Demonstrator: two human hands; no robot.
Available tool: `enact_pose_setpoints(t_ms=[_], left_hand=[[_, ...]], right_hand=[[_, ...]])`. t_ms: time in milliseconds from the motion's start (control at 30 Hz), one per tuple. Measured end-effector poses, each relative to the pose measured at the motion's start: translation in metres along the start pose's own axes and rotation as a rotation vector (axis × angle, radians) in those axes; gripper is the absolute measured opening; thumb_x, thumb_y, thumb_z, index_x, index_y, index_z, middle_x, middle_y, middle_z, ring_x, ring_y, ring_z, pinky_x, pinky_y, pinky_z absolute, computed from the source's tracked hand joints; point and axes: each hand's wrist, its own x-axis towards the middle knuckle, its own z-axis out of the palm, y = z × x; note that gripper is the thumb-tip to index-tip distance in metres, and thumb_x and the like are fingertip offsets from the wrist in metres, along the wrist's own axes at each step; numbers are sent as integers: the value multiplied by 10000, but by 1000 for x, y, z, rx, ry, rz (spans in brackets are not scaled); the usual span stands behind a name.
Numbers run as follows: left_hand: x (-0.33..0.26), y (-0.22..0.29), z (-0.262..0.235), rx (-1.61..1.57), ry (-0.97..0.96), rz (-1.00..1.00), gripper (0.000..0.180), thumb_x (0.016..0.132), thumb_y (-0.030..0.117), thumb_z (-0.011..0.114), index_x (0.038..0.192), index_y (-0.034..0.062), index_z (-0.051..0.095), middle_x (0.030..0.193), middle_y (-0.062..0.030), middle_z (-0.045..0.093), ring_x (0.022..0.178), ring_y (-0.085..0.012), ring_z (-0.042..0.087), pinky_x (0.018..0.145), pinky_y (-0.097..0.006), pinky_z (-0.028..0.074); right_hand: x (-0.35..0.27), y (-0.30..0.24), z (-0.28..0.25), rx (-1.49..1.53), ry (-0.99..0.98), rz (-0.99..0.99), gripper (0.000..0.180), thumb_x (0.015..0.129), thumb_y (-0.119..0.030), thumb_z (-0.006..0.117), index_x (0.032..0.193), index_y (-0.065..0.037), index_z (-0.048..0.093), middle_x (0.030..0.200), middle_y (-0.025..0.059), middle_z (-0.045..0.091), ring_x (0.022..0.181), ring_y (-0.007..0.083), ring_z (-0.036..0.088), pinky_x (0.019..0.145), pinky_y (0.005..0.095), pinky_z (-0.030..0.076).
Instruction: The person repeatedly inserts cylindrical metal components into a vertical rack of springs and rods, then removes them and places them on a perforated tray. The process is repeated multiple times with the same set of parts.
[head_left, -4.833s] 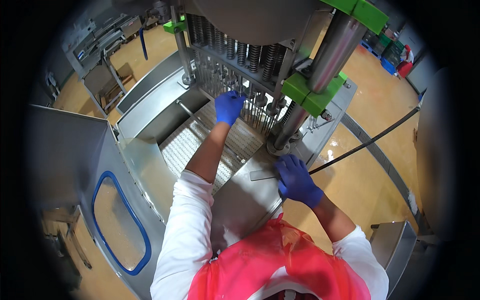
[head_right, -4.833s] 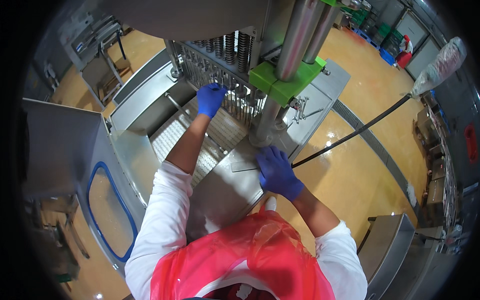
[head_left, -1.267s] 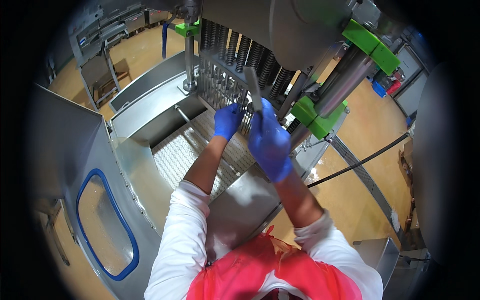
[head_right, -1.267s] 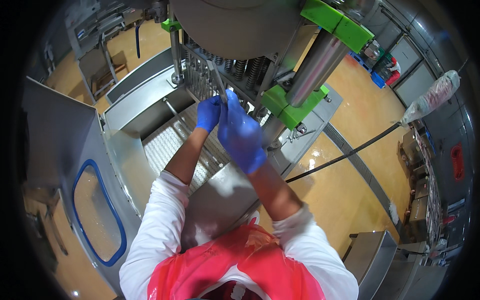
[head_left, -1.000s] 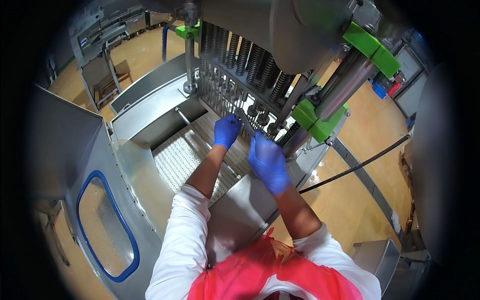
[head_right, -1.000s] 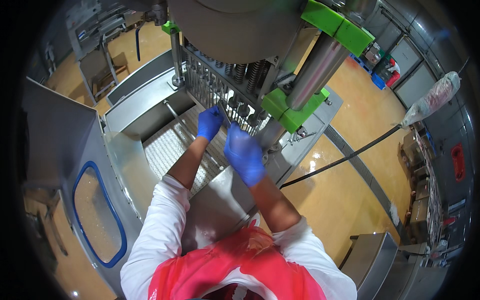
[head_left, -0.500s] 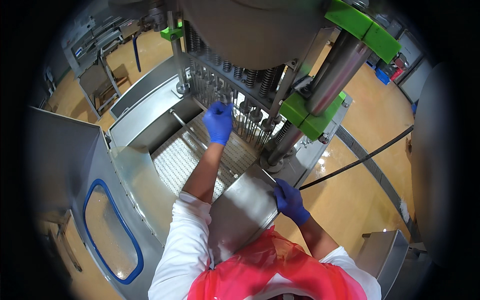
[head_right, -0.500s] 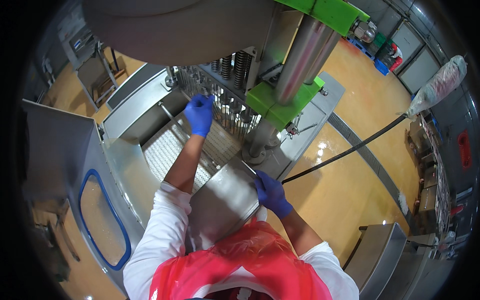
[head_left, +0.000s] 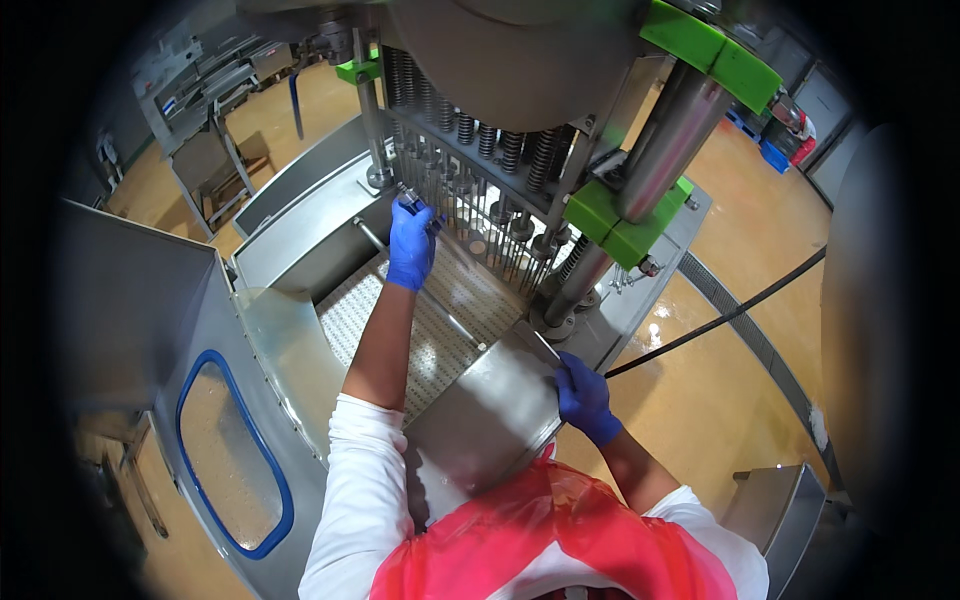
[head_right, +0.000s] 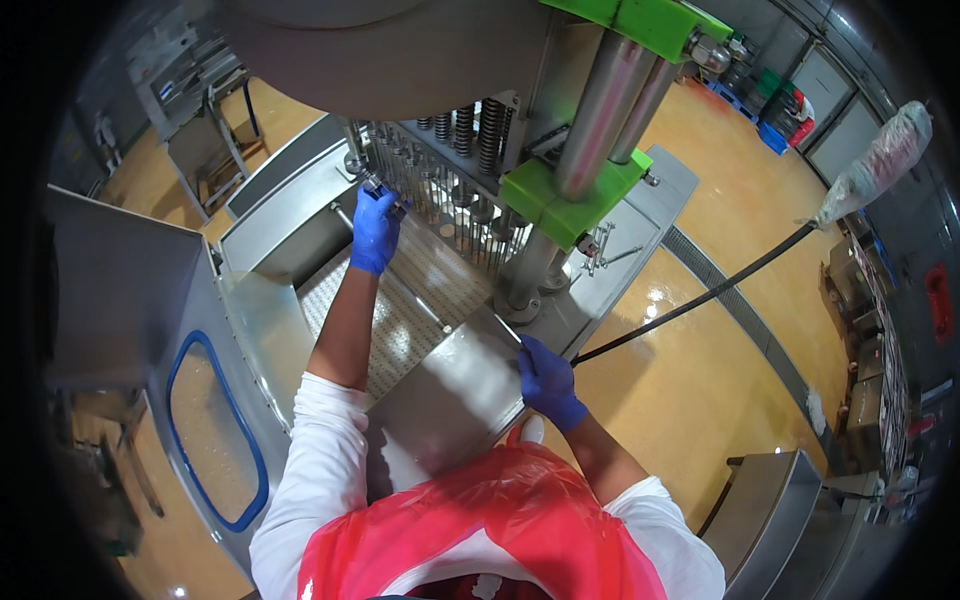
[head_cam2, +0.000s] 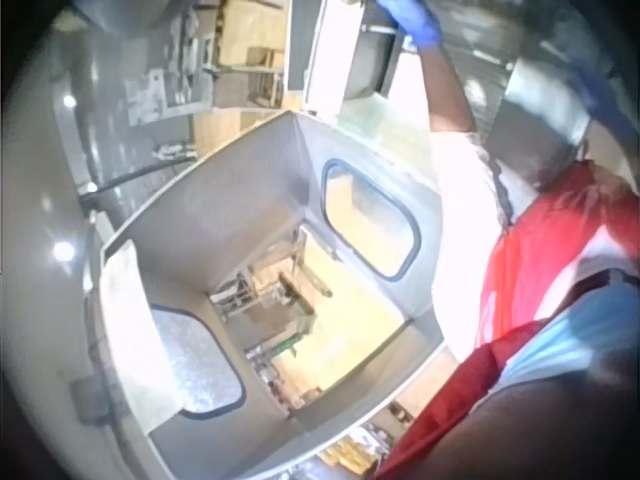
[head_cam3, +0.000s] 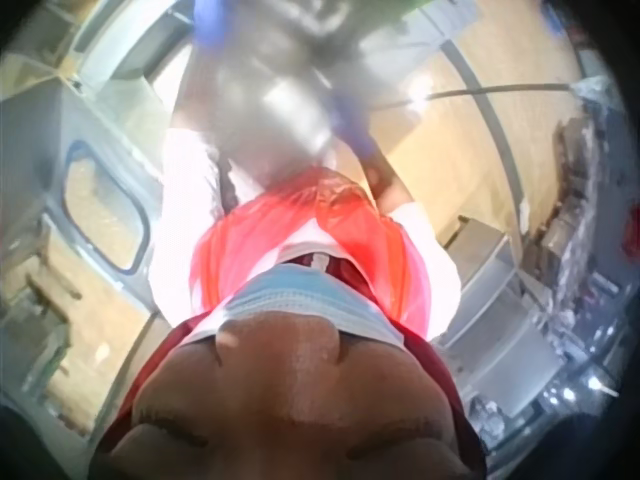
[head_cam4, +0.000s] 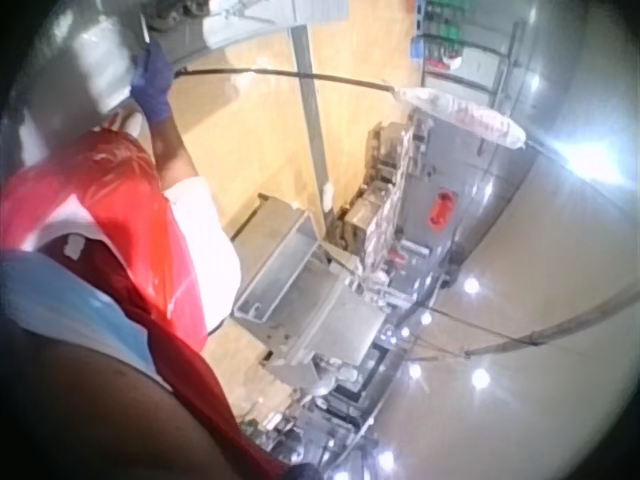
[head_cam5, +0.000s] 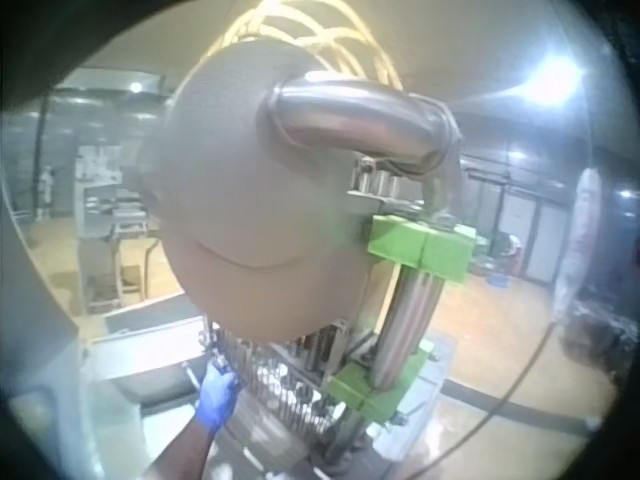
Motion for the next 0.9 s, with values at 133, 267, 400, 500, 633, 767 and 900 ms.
enact_pose_setpoints(t_ms=[133, 267, 400, 500, 633, 767, 900], left_hand=[[-17, 5, 23, 258, -90, 183, 441, 905, -27, 682, 1293, 89, 505, 1108, -39, 596, 1017, -138, 596, 891, -312, 540], [-27, -1, 33, 392, -63, 320, 386, 889, -66, 700, 1235, 70, 596, 1072, -39, 677, 986, -115, 641, 872, -266, 540], [-41, 8, 45, 578, -64, 358, 419, 881, -52, 717, 1263, 94, 627, 1046, -43, 694, 932, -108, 642, 829, -273, 554], [-43, 13, 43, 731, -68, 388, 447, 872, -40, 730, 1280, 116, 636, 1026, -63, 703, 908, -112, 650, 814, -291, 558], [-40, 19, 43, 822, -108, 350, 455, 859, -19, 746, 1277, 130, 642, 991, -110, 722, 908, -131, 687, 803, -316, 562], [-35, 15, 45, 849, -106, 389, 460, 859, 5, 753, 1291, 130, 652, 993, -120, 749, 896, -147, 709, 813, -308, 556], [-31, 9, 52, 902, -99, 388, 446, 852, 42, 771, 1276, 115, 653, 985, -157, 747, 857, -178, 729, 771, -335, 566]], right_hand=[[-3, 2, 2, -1, 31, 3, 307, 918, -114, 675, 1222, -86, 645, 892, 183, 715, 781, 380, 702, 687, 440, 558], [-3, 5, 3, -46, 35, -23, 319, 912, -111, 683, 1227, -79, 639, 860, 181, 713, 753, 392, 695, 660, 455, 553], [-5, 9, 5, -54, 81, -66, 329, 908, -109, 686, 1233, -80, 638, 834, 180, 707, 728, 397, 688, 635, 465, 545], [-2, 5, 4, -50, 65, -61, 337, 904, -103, 688, 1237, -83, 637, 831, 183, 704, 725, 397, 687, 630, 465, 542], [-1, 6, 3, -59, 34, -45, 347, 899, -94, 691, 1242, -80, 634, 826, 184, 701, 721, 394, 686, 625, 463, 541], [-1, 10, 7, -48, 61, -96, 346, 898, -90, 690, 1239, -78, 635, 821, 183, 699, 716, 394, 683, 619, 463, 538], [0, 8, 6, -44, 78, -89, 337, 897, -94, 694, 1230, -78, 641, 831, 189, 702, 725, 399, 685, 626, 467, 540]])
